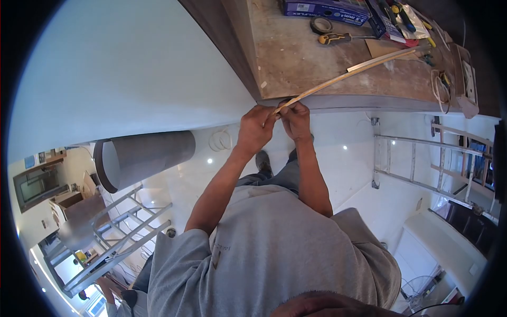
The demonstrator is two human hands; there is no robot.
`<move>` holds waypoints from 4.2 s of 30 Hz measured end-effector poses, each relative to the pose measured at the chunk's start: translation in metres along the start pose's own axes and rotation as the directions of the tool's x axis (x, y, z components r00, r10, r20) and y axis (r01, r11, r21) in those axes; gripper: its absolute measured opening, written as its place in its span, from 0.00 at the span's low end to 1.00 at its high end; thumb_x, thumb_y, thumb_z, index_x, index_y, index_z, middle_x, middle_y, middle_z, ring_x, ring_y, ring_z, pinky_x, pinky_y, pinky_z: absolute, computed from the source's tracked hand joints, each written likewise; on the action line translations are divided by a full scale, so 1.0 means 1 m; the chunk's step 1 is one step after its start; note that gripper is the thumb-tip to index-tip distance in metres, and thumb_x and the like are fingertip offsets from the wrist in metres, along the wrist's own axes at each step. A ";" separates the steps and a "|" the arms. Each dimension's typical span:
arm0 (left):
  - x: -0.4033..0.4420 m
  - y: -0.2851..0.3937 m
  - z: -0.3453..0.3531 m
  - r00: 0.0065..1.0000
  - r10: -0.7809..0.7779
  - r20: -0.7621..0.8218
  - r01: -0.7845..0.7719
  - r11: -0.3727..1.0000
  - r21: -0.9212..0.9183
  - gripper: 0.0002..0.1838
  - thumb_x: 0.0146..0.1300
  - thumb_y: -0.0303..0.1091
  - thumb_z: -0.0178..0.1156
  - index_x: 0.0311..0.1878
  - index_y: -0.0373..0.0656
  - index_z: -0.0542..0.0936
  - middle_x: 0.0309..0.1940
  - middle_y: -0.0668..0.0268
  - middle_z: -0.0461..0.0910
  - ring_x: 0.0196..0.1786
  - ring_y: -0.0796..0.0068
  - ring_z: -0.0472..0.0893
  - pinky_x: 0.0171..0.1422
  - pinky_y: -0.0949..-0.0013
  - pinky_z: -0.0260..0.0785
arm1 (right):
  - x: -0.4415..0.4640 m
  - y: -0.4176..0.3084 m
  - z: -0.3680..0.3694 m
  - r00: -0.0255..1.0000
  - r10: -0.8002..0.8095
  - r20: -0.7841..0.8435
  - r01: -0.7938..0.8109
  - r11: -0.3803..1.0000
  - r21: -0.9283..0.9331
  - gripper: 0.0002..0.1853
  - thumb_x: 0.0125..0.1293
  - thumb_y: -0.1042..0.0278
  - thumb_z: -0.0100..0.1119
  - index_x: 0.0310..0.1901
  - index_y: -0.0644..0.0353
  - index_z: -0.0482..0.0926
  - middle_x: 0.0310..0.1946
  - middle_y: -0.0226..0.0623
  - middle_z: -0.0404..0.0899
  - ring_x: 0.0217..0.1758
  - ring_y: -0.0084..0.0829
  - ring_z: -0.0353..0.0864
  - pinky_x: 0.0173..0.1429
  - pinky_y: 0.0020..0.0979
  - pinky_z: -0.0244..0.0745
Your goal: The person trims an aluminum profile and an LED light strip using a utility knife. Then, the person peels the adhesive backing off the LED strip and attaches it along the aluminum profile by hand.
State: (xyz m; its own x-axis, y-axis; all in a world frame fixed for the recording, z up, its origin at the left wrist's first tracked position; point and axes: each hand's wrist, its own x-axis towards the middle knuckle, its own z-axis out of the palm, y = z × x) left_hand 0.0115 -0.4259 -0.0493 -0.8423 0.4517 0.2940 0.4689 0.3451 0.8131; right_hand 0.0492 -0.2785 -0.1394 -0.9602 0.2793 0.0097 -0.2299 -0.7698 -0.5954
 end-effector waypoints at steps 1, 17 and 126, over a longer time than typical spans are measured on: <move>-0.002 -0.002 -0.002 1.000 0.005 0.004 -0.005 1.000 0.016 0.07 0.65 0.22 0.68 0.45 0.40 0.89 0.35 0.57 0.88 0.37 0.57 0.87 0.41 0.60 0.79 | -0.001 0.001 -0.003 1.000 0.000 0.002 0.000 1.000 -0.001 0.06 0.67 0.79 0.72 0.43 0.70 0.86 0.39 0.44 0.89 0.37 0.33 0.88 0.45 0.34 0.84; -0.010 -0.028 0.009 0.991 0.132 0.030 -0.134 0.989 0.067 0.10 0.62 0.21 0.62 0.41 0.45 0.89 0.37 0.57 0.88 0.41 0.51 0.85 0.48 0.53 0.80 | -0.007 -0.003 -0.016 0.997 0.053 -0.053 -0.071 0.898 -0.434 0.09 0.72 0.70 0.71 0.44 0.68 0.88 0.37 0.31 0.87 0.41 0.22 0.84 0.48 0.28 0.80; -0.025 -0.048 0.008 0.996 -0.061 0.068 0.056 0.996 0.074 0.10 0.67 0.36 0.67 0.45 0.40 0.87 0.39 0.48 0.86 0.43 0.43 0.86 0.50 0.48 0.79 | -0.019 -0.220 0.113 0.906 0.421 -0.040 -0.230 0.411 -0.882 0.16 0.60 0.78 0.72 0.51 0.63 0.89 0.38 0.34 0.91 0.33 0.23 0.86 0.41 0.30 0.83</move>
State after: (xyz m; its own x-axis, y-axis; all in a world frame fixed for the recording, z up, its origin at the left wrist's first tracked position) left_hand 0.0120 -0.4468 -0.0995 -0.8493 0.4850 0.2087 0.4393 0.4298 0.7889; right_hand 0.0997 -0.1793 0.0824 -0.9605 -0.0487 -0.2739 0.2662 0.1258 -0.9557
